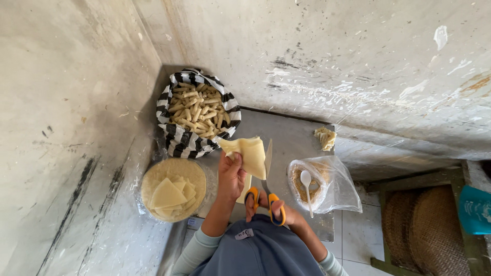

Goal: The person cuts dough wrappers using scissors, folds them into triangles, and places them into a plastic bag.

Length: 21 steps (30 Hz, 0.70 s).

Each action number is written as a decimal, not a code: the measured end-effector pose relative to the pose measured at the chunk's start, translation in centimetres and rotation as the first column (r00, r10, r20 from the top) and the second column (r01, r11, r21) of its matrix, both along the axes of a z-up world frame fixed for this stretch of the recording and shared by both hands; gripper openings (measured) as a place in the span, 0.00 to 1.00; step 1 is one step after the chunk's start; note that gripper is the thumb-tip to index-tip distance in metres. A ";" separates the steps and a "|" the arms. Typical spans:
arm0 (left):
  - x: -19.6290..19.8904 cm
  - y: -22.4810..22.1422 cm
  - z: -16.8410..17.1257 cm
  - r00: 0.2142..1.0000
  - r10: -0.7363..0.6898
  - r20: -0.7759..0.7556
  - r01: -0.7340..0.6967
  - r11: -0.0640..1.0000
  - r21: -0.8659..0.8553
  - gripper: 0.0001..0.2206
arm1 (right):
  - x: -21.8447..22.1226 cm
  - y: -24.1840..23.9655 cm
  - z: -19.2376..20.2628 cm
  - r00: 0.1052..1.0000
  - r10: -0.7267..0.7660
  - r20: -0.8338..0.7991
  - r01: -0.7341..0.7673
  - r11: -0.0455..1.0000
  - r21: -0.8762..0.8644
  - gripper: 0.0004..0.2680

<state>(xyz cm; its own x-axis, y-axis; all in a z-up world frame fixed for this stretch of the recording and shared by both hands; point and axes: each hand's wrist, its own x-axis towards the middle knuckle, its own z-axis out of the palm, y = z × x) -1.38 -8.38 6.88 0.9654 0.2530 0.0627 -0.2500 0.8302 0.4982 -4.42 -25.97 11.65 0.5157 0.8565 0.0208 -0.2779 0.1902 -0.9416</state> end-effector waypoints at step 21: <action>-9.3 14.4 -2.2 0.701 0.667 -0.254 -0.196 0.522 0.830 0.24 | 0.5 0.6 -7.6 0.937 -0.346 -0.059 0.336 0.933 -0.128 0.33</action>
